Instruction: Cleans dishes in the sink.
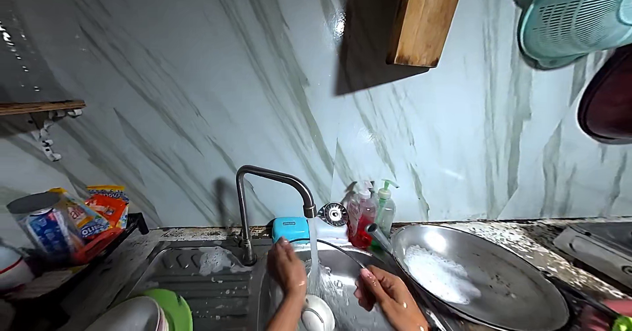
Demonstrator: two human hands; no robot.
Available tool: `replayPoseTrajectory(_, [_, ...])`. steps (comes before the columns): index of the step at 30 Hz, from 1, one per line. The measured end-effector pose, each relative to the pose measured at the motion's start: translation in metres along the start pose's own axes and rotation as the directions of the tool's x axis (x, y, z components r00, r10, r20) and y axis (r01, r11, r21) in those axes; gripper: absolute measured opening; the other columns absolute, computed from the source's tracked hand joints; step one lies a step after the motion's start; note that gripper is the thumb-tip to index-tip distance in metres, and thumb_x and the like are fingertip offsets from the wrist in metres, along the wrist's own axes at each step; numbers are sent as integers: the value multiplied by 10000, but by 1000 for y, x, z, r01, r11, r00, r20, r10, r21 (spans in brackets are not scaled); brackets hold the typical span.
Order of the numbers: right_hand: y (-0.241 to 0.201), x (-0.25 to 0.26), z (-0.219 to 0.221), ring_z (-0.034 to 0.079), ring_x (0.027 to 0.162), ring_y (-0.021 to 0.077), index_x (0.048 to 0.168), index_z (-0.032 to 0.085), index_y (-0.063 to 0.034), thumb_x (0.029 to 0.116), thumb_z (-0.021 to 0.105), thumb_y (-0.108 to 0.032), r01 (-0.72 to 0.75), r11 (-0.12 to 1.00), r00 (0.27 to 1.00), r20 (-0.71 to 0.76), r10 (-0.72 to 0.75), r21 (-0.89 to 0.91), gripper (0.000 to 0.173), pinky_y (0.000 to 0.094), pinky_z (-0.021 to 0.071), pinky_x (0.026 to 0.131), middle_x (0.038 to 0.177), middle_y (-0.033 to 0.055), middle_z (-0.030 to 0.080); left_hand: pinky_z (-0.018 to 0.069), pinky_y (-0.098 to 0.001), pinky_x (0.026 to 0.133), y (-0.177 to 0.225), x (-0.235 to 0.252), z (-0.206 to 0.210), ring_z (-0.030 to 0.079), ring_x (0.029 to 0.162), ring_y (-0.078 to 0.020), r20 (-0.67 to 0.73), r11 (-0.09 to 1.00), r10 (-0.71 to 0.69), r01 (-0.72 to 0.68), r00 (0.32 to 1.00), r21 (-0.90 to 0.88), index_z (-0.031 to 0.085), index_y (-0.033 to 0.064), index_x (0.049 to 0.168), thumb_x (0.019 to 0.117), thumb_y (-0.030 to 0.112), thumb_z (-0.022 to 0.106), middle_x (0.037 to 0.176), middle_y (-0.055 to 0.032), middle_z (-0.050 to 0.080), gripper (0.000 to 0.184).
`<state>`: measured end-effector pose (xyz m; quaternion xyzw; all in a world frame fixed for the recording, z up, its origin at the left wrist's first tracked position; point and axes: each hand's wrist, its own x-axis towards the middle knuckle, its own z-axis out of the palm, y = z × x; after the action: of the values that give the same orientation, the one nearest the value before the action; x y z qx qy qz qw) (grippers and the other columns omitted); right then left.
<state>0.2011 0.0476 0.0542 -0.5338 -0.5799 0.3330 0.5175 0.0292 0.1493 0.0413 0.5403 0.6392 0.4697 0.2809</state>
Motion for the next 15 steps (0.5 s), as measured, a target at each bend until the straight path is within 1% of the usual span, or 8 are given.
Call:
replayPoseTrajectory(2, [-3,-12,14,649,603,55,874,628,25,1051,436,-146,22,994,997,-75,-30,-111,313,255,569,626,687,5,657,187,-650,1197,34,-22,19,197,1512,-516,96,998,-68,67,993,11,230,-33,1597,1115,287,347,1625,-362,174,590])
replayPoseTrajectory(4, [-2,-19,24,630,593,70,881,641,53,1049,454,-170,33,977,987,-146,-64,-211,336,271,546,617,665,30,639,33,-648,1227,49,-46,37,59,1556,-466,148,992,-7,25,989,-121,152,-50,1606,1110,289,321,1663,-327,59,624])
replayPoseTrajectory(6, [-2,-23,26,635,587,94,874,647,66,1043,467,-178,63,959,977,-179,-116,-275,347,288,543,607,651,56,637,33,-605,1249,45,-49,45,94,1571,-401,170,984,38,-7,985,-180,195,-67,1594,1104,300,315,1674,-283,116,623])
replayPoseTrajectory(7, [-3,-25,24,642,594,102,874,644,66,1044,465,-180,81,954,976,-169,-134,-287,349,291,546,607,659,65,643,90,-594,1249,39,-39,45,162,1562,-386,199,985,-20,54,980,-164,233,-68,1584,1117,311,318,1664,-276,179,608])
replayPoseTrajectory(9, [-6,-28,19,639,585,108,866,648,66,1042,469,-190,127,940,975,-135,-177,-316,359,292,540,593,658,73,646,311,-577,1169,24,-15,38,389,1441,-441,219,975,-202,217,955,-50,334,-81,1535,1131,322,302,1545,-329,382,571])
replayPoseTrajectory(10, [-7,-27,17,629,573,105,861,649,61,1043,467,-201,144,932,974,-121,-193,-331,367,286,531,580,650,69,641,319,-577,1166,25,-12,34,374,1438,-471,242,960,-263,279,934,-33,293,-63,1559,1134,335,272,1557,-346,346,582])
replayPoseTrajectory(13, [-1,-17,24,613,542,82,836,651,19,1037,457,-256,154,919,962,-155,-223,-363,392,265,518,546,617,28,626,170,-665,1200,49,-37,34,198,1521,-476,198,944,-254,287,947,-164,231,-30,1597,1123,382,298,1635,-325,198,631])
replayPoseTrajectory(15, [1,-13,30,604,531,82,810,642,4,1031,457,-292,173,905,948,-183,-260,-388,413,269,506,529,598,24,607,112,-641,1225,53,-38,38,145,1555,-418,204,949,-175,220,963,-227,219,19,1618,1123,383,276,1675,-258,154,617])
